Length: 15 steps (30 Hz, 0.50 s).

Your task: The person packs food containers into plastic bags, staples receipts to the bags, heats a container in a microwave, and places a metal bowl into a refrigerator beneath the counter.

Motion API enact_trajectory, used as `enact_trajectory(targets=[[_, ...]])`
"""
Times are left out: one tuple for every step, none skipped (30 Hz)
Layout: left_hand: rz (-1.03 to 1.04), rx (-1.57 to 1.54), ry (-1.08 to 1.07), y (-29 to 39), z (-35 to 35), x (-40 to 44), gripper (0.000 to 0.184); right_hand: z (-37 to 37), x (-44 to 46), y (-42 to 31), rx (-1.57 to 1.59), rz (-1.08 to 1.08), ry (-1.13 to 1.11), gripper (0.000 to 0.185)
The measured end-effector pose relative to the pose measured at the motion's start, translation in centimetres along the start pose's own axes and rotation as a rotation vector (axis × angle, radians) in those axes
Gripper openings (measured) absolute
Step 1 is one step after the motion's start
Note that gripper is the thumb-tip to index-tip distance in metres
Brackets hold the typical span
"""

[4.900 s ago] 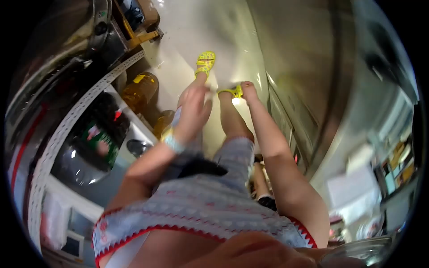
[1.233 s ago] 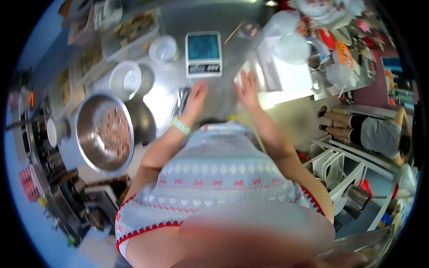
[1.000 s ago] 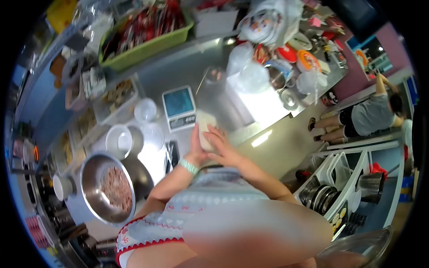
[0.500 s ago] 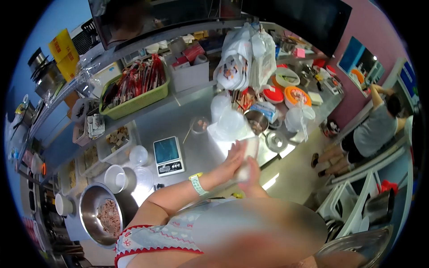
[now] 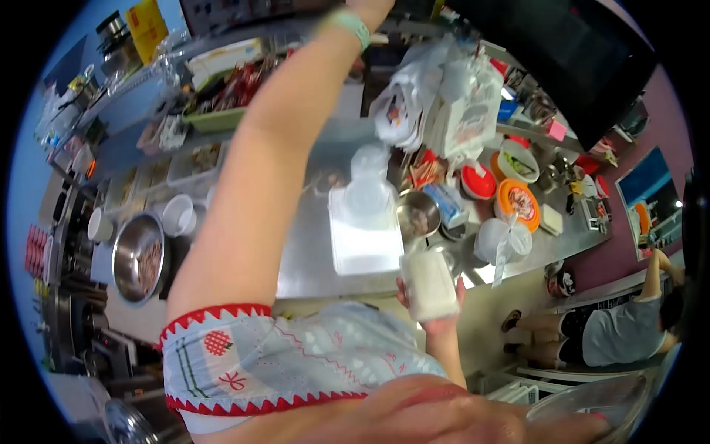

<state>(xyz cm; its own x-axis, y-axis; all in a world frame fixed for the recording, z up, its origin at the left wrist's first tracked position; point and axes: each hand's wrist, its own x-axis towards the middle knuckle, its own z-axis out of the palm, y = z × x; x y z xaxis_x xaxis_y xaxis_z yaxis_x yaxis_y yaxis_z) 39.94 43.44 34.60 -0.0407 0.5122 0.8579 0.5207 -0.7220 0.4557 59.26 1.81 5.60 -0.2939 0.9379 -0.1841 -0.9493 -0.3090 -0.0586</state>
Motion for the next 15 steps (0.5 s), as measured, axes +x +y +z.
enact_trajectory(targets=[[0.02,-0.007,0.044,0.6,-1.0,-0.9,0.055,-0.9,-0.1,-0.3,0.005,0.019,0.009,0.085],[0.051,-0.025,0.095,1.4,-2.3,-1.3,0.052,-1.6,0.8,-1.1,0.131,0.082,-0.06,0.082],[0.08,-0.055,0.143,2.6,-4.0,-2.4,0.049,-1.8,1.4,-1.8,0.257,0.147,-0.125,0.079],[0.098,-0.086,0.181,3.8,-6.3,-3.7,0.047,-1.2,1.7,-2.0,0.297,0.161,-0.093,0.081],[0.104,-0.122,0.21,5.2,-9.0,-5.2,0.044,-0.8,2.1,-2.2,0.297,0.189,-0.104,0.081],[0.094,-0.171,0.237,6.5,-12.0,-6.6,0.042,-0.6,2.8,-2.3,0.141,0.162,-0.086,0.081],[0.079,-0.23,0.262,7.8,-15.2,-8.1,0.04,-0.1,3.8,-2.4,-0.014,0.131,-0.071,0.081],[0.061,-0.289,0.292,8.8,-18.4,-9.3,0.038,1.3,4.7,-2.5,-0.078,0.177,-0.067,0.081],[0.038,-0.389,0.308,9.7,-21.8,-10.7,0.036,1.7,5.8,-2.7,-0.078,0.202,-0.069,0.081],[0.014,-0.548,0.316,10.3,-25.0,-11.9,0.039,2.2,6.9,-2.9,-0.044,0.285,-0.085,0.081],[-0.001,-0.712,0.323,10.7,-28.0,-12.6,0.042,3.0,8.3,-2.9,-0.014,0.364,-0.106,0.082],[-0.041,-0.686,0.393,11.2,-30.0,-13.0,0.044,4.5,9.7,-2.5,-0.077,0.373,-0.141,0.079],[-0.08,-0.663,0.464,11.2,-31.8,-13.3,0.046,5.9,11.3,-2.4,-0.085,0.384,-0.15,0.079],[-0.131,-0.541,0.51,10.5,-33.9,-13.6,0.047,7.3,13.0,-2.6,-0.29,0.407,-0.184,0.078],[-0.125,-0.535,0.52,10.1,-34.9,-13.7,0.047,8.9,15.0,-2.8,-0.494,0.425,-0.219,0.078]])
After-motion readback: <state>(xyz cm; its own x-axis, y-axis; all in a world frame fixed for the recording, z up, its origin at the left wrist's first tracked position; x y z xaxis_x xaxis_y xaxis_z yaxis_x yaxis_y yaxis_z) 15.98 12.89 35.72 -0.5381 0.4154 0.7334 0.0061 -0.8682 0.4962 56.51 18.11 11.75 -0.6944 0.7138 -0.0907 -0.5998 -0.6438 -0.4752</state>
